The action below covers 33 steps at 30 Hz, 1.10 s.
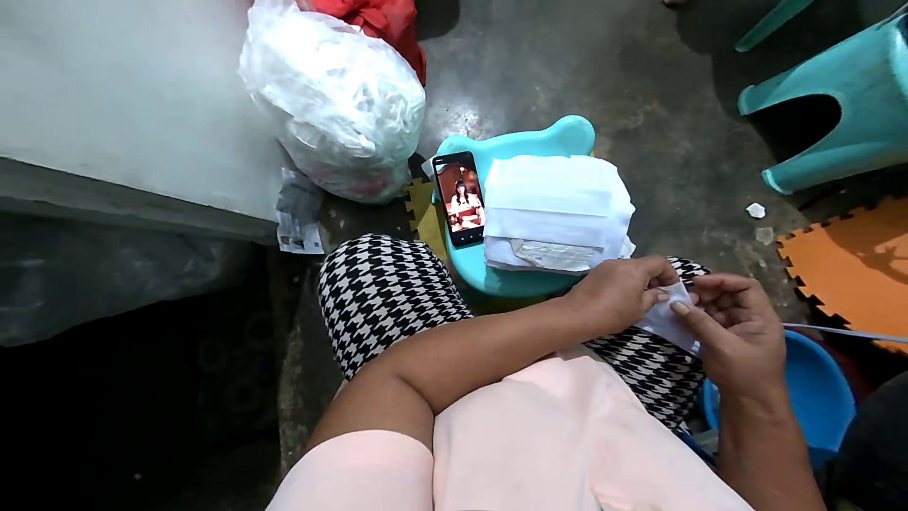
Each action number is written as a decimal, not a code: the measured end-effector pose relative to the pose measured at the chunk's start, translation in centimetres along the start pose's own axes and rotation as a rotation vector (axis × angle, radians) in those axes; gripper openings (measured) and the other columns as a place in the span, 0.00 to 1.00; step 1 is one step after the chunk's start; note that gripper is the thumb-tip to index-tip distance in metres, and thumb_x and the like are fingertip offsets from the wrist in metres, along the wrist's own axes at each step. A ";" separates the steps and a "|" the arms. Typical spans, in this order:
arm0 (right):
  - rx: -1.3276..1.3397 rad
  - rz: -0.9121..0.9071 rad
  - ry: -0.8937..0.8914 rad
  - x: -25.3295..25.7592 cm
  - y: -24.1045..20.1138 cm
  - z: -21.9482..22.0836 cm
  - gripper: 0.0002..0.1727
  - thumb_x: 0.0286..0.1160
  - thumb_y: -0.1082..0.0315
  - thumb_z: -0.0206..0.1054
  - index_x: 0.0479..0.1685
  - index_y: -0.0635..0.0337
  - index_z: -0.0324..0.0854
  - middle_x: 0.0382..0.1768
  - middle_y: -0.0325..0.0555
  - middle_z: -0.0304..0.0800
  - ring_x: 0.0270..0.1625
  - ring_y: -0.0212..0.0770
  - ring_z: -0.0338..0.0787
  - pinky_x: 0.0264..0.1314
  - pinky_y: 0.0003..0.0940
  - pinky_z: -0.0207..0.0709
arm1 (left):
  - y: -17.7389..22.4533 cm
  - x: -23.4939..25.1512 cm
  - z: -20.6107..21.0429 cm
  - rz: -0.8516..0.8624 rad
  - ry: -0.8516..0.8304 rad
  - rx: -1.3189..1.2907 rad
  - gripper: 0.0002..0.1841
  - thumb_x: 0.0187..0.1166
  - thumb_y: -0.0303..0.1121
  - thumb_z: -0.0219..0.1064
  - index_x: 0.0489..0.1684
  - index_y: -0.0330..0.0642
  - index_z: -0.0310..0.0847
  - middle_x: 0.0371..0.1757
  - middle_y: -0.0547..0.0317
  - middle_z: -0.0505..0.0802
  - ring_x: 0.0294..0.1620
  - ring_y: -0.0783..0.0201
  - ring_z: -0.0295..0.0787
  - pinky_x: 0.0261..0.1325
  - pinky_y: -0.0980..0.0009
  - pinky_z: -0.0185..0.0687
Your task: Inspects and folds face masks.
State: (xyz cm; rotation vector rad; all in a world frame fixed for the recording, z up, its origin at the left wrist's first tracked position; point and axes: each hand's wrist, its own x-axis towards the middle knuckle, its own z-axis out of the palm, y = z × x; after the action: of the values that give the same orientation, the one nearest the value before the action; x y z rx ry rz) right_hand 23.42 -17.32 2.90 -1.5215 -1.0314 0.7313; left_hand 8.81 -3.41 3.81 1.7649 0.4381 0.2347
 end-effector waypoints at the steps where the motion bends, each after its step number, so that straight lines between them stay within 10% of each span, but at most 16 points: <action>1: -0.005 -0.005 -0.004 0.0 0.0 0.1 0.21 0.66 0.73 0.73 0.59 0.51 0.76 0.41 0.23 0.89 0.39 0.21 0.88 0.44 0.18 0.85 | 0.0 0.0 0.0 -0.007 -0.012 -0.004 0.12 0.86 0.27 0.62 0.58 0.30 0.84 0.49 0.44 0.93 0.48 0.56 0.91 0.59 0.59 0.83; 23: -0.155 0.044 -0.098 0.2 -0.4 -0.1 0.19 0.71 0.66 0.71 0.58 0.63 0.77 0.46 0.32 0.89 0.40 0.22 0.88 0.43 0.19 0.85 | -0.5 0.3 0.0 -0.020 0.003 -0.030 0.13 0.86 0.35 0.65 0.46 0.29 0.84 0.35 0.48 0.89 0.38 0.61 0.85 0.48 0.63 0.80; 33: -0.010 0.014 -0.057 0.2 0.1 -0.3 0.07 0.74 0.65 0.72 0.48 0.45 0.83 0.42 0.23 0.90 0.36 0.22 0.88 0.39 0.18 0.84 | -0.9 0.2 0.2 0.083 0.015 0.003 0.18 0.88 0.38 0.62 0.37 0.28 0.83 0.28 0.49 0.85 0.32 0.59 0.81 0.41 0.62 0.77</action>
State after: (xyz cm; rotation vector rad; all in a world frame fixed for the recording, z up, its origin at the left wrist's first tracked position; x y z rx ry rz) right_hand 23.79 -17.23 2.90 -1.5258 -1.0688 0.7840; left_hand 8.96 -3.32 2.86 1.7875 0.3764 0.3069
